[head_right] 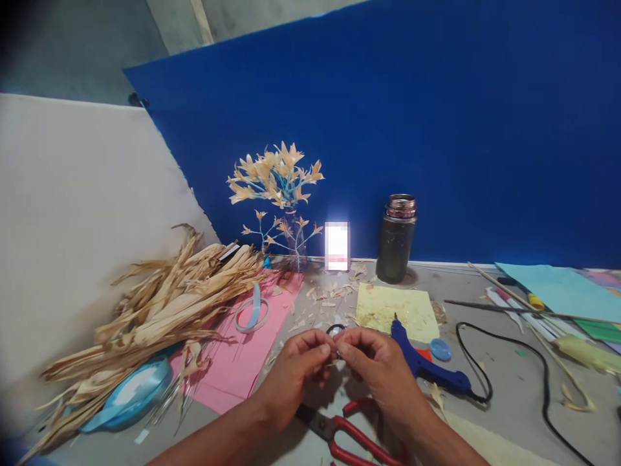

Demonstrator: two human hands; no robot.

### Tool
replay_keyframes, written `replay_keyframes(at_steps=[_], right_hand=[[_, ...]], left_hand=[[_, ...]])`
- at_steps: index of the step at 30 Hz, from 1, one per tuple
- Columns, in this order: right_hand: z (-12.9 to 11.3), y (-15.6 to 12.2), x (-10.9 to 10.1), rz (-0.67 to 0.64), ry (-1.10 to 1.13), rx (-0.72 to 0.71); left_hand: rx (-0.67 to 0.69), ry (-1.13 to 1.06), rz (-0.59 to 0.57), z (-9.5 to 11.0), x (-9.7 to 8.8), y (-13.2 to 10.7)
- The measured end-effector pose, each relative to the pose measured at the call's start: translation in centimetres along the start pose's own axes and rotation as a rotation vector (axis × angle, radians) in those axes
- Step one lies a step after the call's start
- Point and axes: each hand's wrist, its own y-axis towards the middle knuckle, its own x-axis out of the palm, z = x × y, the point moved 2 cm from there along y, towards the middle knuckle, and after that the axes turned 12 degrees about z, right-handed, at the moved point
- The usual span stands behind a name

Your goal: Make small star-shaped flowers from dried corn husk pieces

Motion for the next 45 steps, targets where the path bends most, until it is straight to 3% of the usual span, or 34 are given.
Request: replay_keyframes(at_steps=[2,4,8,16,24,28,31,35,38,41,45], right_hand=[[0.2,0.0,0.0,-0.016,0.022,0.066],[0.5,-0.1,0.1,-0.055,0.037,0.146],[1.0,-0.4,0.5,-0.195,0.089,0.229],[1.4,-0.3,0.4,-0.295,0.171,0.263],[1.0,-0.2,1.0,-0.232,0.056,0.190],[1.3,-0.1,0.9,-0.191,0.038,0.219],[1.4,-0.2,0.9,-0.176,0.001,0.231],[1.0,-0.3,1.0,-0.202,-0.095,0.168],[0.8,-0.3,1.0,-0.202,-0.150,0.096],[0.8,-0.6,1.0,-0.156,-0.242,-0.003],[0.8,-1.4,1.5,-0.103,-0.271,-0.076]], left_hand=[[0.130,0.062,0.076,0.7,-0.2,0.0],[0.175,0.094,0.055,1.1,-0.2,0.0],[0.027,0.024,-0.087,0.6,0.1,-0.1],[-0.112,-0.066,-0.154,-0.2,0.0,0.3],[0.022,-0.046,-0.079,-0.3,0.1,0.1],[0.153,0.046,-0.111,0.2,0.4,0.0],[0.234,0.093,-0.073,0.5,0.3,0.1],[0.412,0.193,0.020,0.7,0.0,-0.2],[0.486,0.268,0.022,0.7,-0.1,-0.7],[0.472,0.253,0.020,0.7,-0.1,-1.0],[0.261,0.023,-0.064,0.7,-0.1,-0.8]])
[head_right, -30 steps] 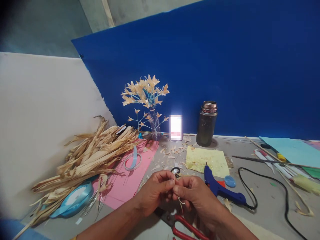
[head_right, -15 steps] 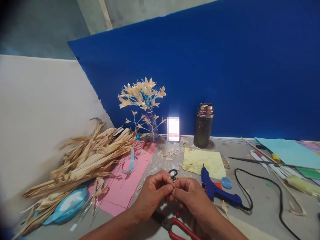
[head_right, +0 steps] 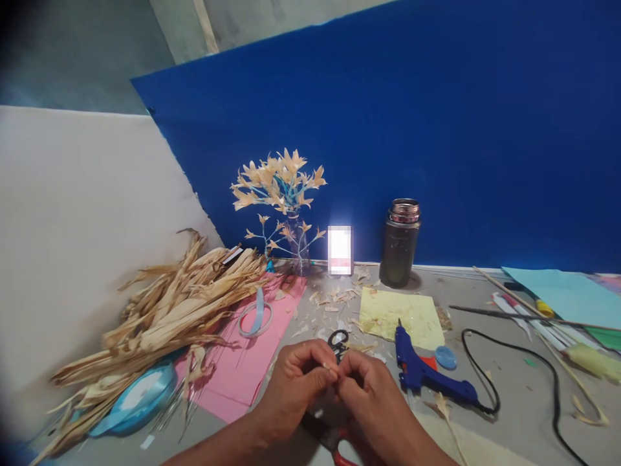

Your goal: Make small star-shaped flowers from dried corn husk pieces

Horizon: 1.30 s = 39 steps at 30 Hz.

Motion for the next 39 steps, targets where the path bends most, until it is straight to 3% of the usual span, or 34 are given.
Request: replay_keyframes(at_steps=[4,7,8,9,12,14,18,25,27,29,33,35,38,39], right_hand=[[0.2,0.5,0.0,0.115,-0.042,-0.039],[0.5,1.6,-1.3,0.297,-0.077,-0.002],[0.5,1.9,-1.8,0.288,-0.081,0.003],[0.4,2.0,-2.1,0.251,-0.061,-0.002],[-0.1,1.8,-2.3,0.066,0.036,0.048],[-0.3,1.4,-1.9,0.012,0.123,0.145],[0.3,0.9,-1.1,-0.021,0.359,0.317],[1.2,0.4,-0.4,-0.128,0.428,0.374],[1.0,0.2,-0.4,-0.139,0.347,0.343],[0.6,0.1,-0.3,-0.126,0.159,0.212],[0.5,0.0,-0.1,0.099,-0.363,-0.138],[0.9,0.5,-0.4,0.217,-0.516,-0.174],[1.3,1.5,-1.8,0.349,-0.558,-0.151],[1.3,1.8,-2.2,0.350,-0.528,-0.151]], left_hand=[[-0.084,-0.102,-0.103,0.7,0.2,-0.7],[-0.059,-0.046,-0.365,1.6,0.9,-1.8],[-0.064,-0.049,-0.411,1.9,1.0,-1.9],[-0.075,-0.076,-0.356,2.1,0.9,-1.7],[-0.073,-0.208,-0.008,2.3,0.0,0.0],[-0.122,-0.269,0.076,2.0,-0.5,1.1],[-0.170,-0.244,0.118,1.0,-0.7,1.7],[-0.089,-0.155,0.050,0.6,0.4,0.2],[-0.103,-0.137,0.042,0.4,0.4,0.1],[-0.110,-0.108,0.059,0.2,0.3,0.3],[-0.050,-0.047,0.080,0.5,0.2,0.0],[-0.104,-0.075,-0.039,0.8,0.6,-1.0],[-0.263,-0.127,-0.418,1.2,1.4,-3.0],[-0.297,-0.135,-0.487,1.3,1.5,-3.2]])
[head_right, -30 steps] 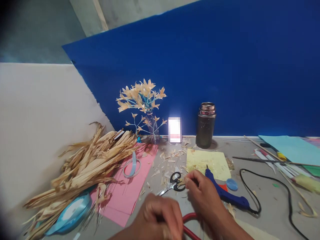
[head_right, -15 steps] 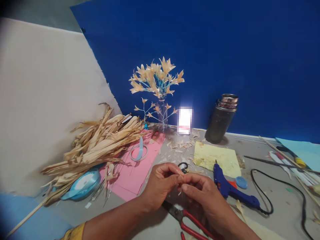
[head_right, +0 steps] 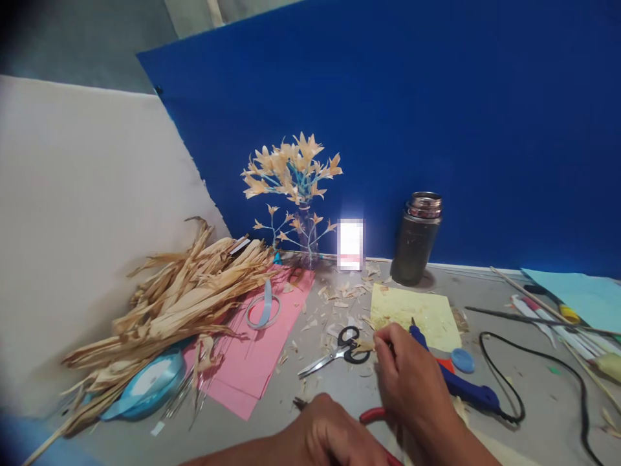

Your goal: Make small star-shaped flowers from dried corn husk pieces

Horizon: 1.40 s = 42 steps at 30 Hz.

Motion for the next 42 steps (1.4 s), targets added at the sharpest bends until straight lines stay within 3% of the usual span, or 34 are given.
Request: replay_keyframes(at_steps=[2,4,6,12,16,19,22,26,31,33,35,38,42], right_hand=[[0.0,0.4,-0.4,-0.086,0.077,-0.009],[-0.3,0.3,-0.6,-0.179,0.146,-0.029],[-0.6,0.2,-0.7,-0.201,0.184,-0.028],[-0.1,0.6,-0.7,-0.193,0.379,0.142],[-0.2,0.2,-0.4,-0.335,0.680,0.349],[-0.6,-0.2,-0.2,-0.449,0.798,0.407],[-0.7,-0.3,-0.2,-0.465,0.842,0.432],[-0.5,0.0,-0.2,-0.389,0.752,0.373],[-0.4,0.2,-0.8,-0.140,0.556,0.233],[-0.6,0.0,-0.8,-0.193,0.522,0.199],[-0.8,-0.3,-0.4,-0.351,0.479,0.139],[-0.7,-1.0,0.3,-0.518,0.397,0.026],[-0.3,-1.1,0.4,-0.410,0.384,-0.014]], left_hand=[[-0.026,-0.038,0.064,0.1,-0.5,0.4],[0.034,-0.116,0.277,0.3,-2.0,1.5],[0.047,-0.173,0.375,0.5,-3.3,2.6],[-0.022,-0.136,0.351,-0.2,-3.9,3.4],[-0.041,-0.033,0.376,-0.5,-3.7,3.2],[-0.065,0.032,0.378,-0.6,-3.7,3.2],[-0.066,0.078,0.373,-0.9,-3.6,3.2],[-0.043,0.089,0.400,-0.9,-3.5,3.1],[0.027,-0.079,0.408,-0.1,-3.7,3.0],[0.028,-0.151,0.381,0.1,-3.8,2.9],[0.036,-0.170,0.358,0.2,-3.7,2.9],[0.099,-0.137,0.419,0.4,-3.7,2.8],[0.152,-0.096,0.565,0.4,-4.1,3.0]])
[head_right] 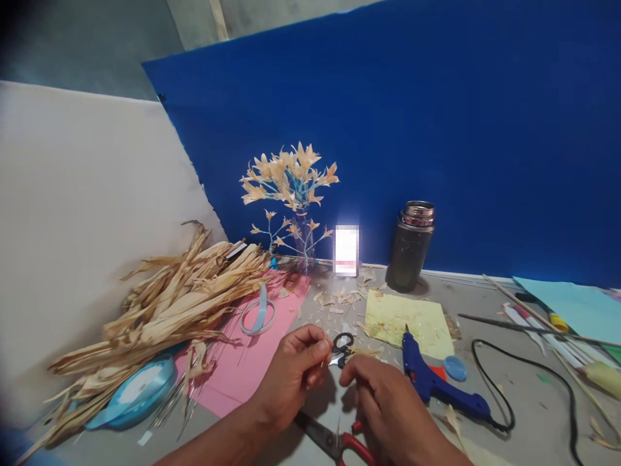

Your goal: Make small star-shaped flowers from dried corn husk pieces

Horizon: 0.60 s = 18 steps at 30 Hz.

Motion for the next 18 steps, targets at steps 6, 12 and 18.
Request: replay_keyframes(at_steps=[6,12,18], right_hand=[[-1.3,0.1,-0.7,0.077,0.018,0.059],[-1.3,0.2,-1.1,0.169,-0.015,0.080],[-0.2,0.8,-1.7,0.188,-0.148,-0.008]], left_hand=[[-0.070,0.140,-0.040,-0.8,0.1,-0.1],[-0.058,0.168,-0.053,-0.9,0.4,-0.5],[-0.137,0.170,-0.270,-2.0,0.8,-1.4]])
